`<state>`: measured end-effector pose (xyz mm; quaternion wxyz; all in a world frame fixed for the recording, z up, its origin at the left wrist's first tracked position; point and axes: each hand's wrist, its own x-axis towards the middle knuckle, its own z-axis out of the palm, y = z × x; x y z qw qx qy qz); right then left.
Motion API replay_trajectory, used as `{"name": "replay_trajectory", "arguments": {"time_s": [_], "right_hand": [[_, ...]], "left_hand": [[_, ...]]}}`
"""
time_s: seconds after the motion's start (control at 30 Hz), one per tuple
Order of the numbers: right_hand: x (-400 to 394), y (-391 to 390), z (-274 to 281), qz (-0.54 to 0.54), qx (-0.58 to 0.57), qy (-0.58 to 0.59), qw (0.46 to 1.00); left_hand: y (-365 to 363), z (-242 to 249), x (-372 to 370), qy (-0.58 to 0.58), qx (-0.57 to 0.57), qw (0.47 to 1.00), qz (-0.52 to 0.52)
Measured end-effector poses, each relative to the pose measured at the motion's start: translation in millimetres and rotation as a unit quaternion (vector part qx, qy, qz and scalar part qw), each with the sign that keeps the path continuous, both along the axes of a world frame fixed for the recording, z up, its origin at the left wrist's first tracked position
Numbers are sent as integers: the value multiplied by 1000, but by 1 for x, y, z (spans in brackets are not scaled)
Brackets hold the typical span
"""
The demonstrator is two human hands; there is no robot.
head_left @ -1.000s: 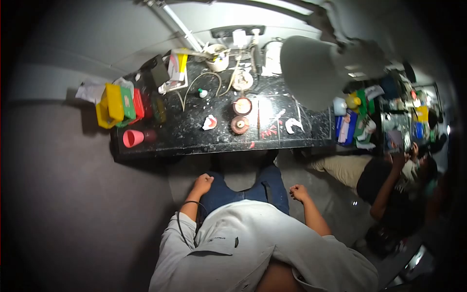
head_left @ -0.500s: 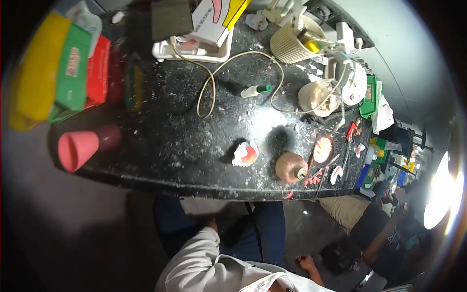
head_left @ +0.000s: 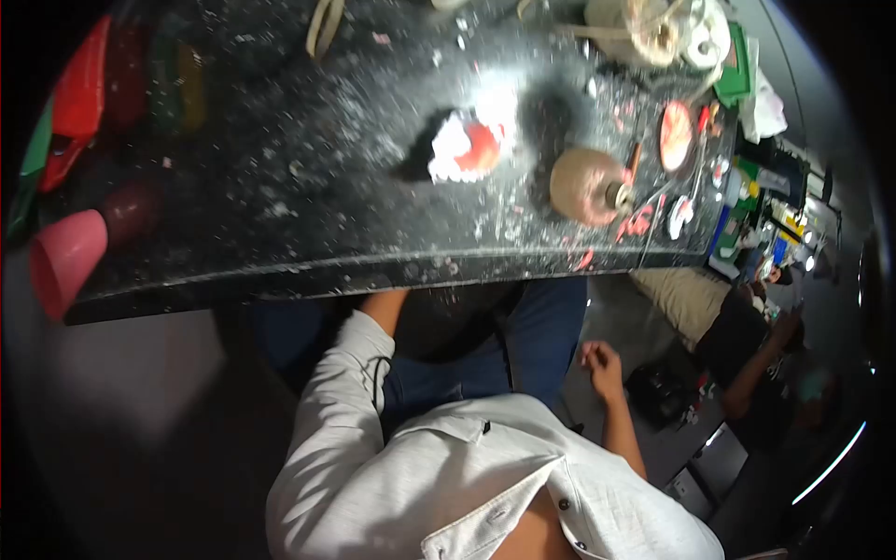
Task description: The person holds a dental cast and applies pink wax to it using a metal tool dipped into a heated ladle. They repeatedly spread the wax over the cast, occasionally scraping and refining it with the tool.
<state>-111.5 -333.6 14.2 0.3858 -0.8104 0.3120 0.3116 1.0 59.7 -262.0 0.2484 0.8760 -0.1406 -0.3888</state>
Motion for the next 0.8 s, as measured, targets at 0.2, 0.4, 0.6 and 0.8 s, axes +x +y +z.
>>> {"name": "replay_trajectory", "arguments": {"time_s": [0.2, 0.4, 0.6, 0.8], "right_hand": [[19, 23, -124, 1, -33, -267, 963], [6, 69, -139, 126, -155, -386, 901], [13, 74, -134, 258, -89, -412, 869], [47, 109, -143, 350, 39, -341, 872]], "left_hand": [[44, -42, 25, -468, -87, 878, 37], [55, -40, 25, -27, -141, 984, 108], [134, -41, -5, -213, -17, 966, 149], [162, -16, -28, -222, 95, 948, 207]]}}
